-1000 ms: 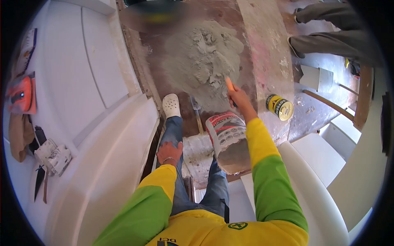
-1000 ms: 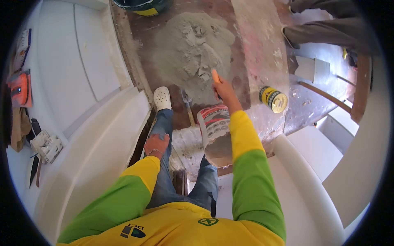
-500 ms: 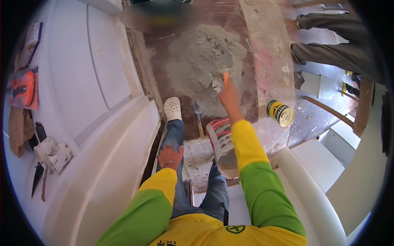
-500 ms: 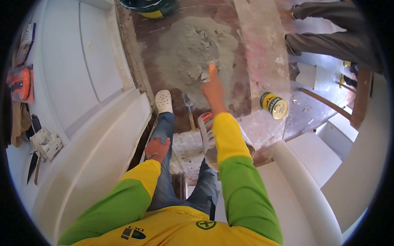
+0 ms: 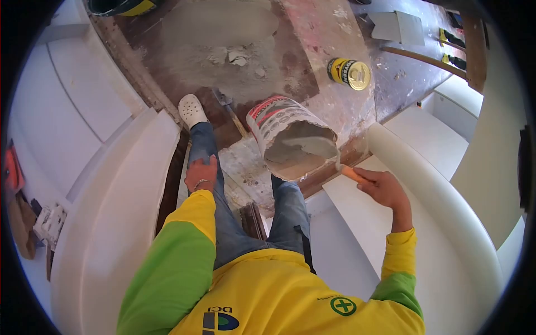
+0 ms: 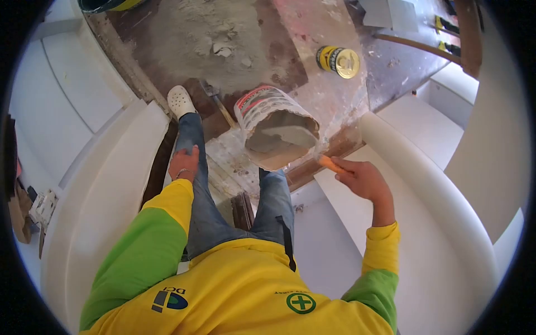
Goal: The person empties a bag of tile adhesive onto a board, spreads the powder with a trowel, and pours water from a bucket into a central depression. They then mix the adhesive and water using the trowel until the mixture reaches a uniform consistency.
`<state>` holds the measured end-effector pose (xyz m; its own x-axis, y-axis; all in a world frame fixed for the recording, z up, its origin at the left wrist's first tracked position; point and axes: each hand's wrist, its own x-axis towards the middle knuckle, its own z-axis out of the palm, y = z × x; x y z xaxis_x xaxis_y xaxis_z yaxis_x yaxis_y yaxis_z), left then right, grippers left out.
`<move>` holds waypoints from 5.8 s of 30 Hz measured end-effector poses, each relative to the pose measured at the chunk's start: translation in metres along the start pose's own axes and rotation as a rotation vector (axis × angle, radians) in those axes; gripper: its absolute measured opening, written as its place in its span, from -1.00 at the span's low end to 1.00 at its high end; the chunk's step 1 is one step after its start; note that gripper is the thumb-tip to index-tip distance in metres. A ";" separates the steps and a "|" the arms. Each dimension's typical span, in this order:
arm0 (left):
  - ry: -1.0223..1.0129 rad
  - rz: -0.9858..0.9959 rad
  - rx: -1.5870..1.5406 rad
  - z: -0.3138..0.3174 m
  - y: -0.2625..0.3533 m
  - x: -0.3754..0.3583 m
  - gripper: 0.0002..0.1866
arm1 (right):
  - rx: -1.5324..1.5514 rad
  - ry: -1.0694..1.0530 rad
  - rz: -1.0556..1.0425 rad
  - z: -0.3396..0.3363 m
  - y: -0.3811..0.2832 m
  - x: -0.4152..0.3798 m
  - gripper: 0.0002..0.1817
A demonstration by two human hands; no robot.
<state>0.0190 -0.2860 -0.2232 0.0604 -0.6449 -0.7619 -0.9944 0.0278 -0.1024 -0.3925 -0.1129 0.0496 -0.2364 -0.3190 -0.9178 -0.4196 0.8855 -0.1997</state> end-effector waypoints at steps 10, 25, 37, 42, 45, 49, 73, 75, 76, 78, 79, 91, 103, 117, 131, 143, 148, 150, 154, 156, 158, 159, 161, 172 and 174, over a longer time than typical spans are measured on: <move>-0.007 -0.002 0.026 0.009 0.005 -0.009 -0.35 | -0.576 0.166 0.078 0.122 0.039 0.125 -0.35; -0.023 -0.007 0.036 0.015 0.006 -0.011 -0.33 | 0.142 0.097 -0.047 0.175 0.073 0.182 -0.17; 0.008 0.016 0.013 0.002 0.005 -0.010 -0.34 | 0.859 -0.049 0.255 0.205 0.024 0.158 -0.10; -0.007 0.029 0.069 0.003 0.009 -0.014 -0.33 | 1.202 -0.129 0.228 0.222 0.028 0.164 -0.07; -0.020 0.034 0.094 0.006 0.007 -0.011 -0.33 | 1.358 -0.224 0.197 0.236 0.029 0.157 -0.07; 0.014 0.047 0.102 0.009 0.012 -0.020 -0.35 | 1.606 -0.231 0.159 0.254 0.041 0.170 -0.09; 0.070 0.043 0.158 0.028 0.028 -0.027 -0.34 | 1.865 -0.470 -0.032 0.244 0.123 0.074 -0.10; 0.059 0.034 0.168 0.025 0.029 -0.026 -0.34 | 1.863 -0.467 -0.019 0.236 0.124 0.061 -0.10; 0.051 0.028 0.181 0.023 0.030 -0.025 -0.34 | 1.843 -0.446 0.014 0.231 0.124 0.054 -0.09; 0.046 0.034 0.179 0.020 0.031 -0.024 -0.34 | 1.818 -0.424 0.053 0.222 0.126 0.040 -0.09; 0.045 0.042 0.180 0.019 0.030 -0.023 -0.34 | 1.809 -0.407 0.062 0.217 0.126 0.033 -0.09; -0.013 0.038 0.173 0.007 0.023 -0.003 -0.33 | 1.791 -0.405 0.154 0.133 0.062 -0.033 -0.10; -0.126 -0.040 0.089 -0.046 0.018 0.022 -0.31 | 1.661 -0.472 -0.079 0.093 -0.079 0.163 -0.16; -0.076 -0.089 -0.141 -0.040 -0.019 0.031 -0.40 | 1.841 -0.382 -0.114 0.143 -0.295 0.484 -0.67; 0.002 -0.058 -0.169 -0.026 -0.029 0.025 -0.47 | -0.194 0.381 -0.286 0.088 -0.311 0.527 -0.26; -0.055 -0.049 -0.061 -0.001 -0.025 0.012 -0.41 | -0.257 0.290 -0.222 0.124 -0.191 0.448 -0.15; -0.075 -0.044 -0.008 0.015 -0.024 0.002 -0.41 | -0.185 0.270 -0.173 0.147 -0.175 0.452 -0.13; -0.045 -0.025 0.003 0.019 -0.025 0.001 -0.40 | -0.210 0.260 -0.158 0.148 -0.170 0.449 -0.13; -0.010 -0.004 0.011 0.018 -0.022 0.000 -0.41 | -0.354 0.294 -0.173 0.146 -0.156 0.438 -0.17; -0.067 -0.028 0.041 0.012 -0.018 -0.002 -0.40 | -0.373 0.285 -0.161 0.144 -0.148 0.427 -0.13; -0.057 -0.018 0.049 0.013 -0.017 -0.001 -0.41 | -0.405 0.219 -0.165 0.134 -0.146 0.413 -0.13; -0.047 -0.015 0.060 0.014 -0.018 -0.001 -0.41 | -0.404 0.219 -0.164 0.128 -0.144 0.405 -0.13; -0.032 -0.014 0.058 0.015 -0.018 -0.002 -0.41 | -0.314 0.182 -0.170 0.115 -0.135 0.386 -0.12; 0.003 0.003 0.055 0.018 -0.022 0.002 -0.40 | 0.251 0.510 -0.196 0.109 -0.069 0.263 -0.36; 0.000 0.003 0.049 0.015 -0.019 0.003 -0.40 | 0.285 0.434 -0.090 0.099 -0.052 0.227 -0.41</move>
<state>0.0393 -0.2773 -0.2328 0.0579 -0.6449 -0.7621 -0.9891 0.0664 -0.1314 -0.3376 -0.1978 -0.1823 -0.5769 -0.4555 -0.6780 -0.2146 0.8854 -0.4122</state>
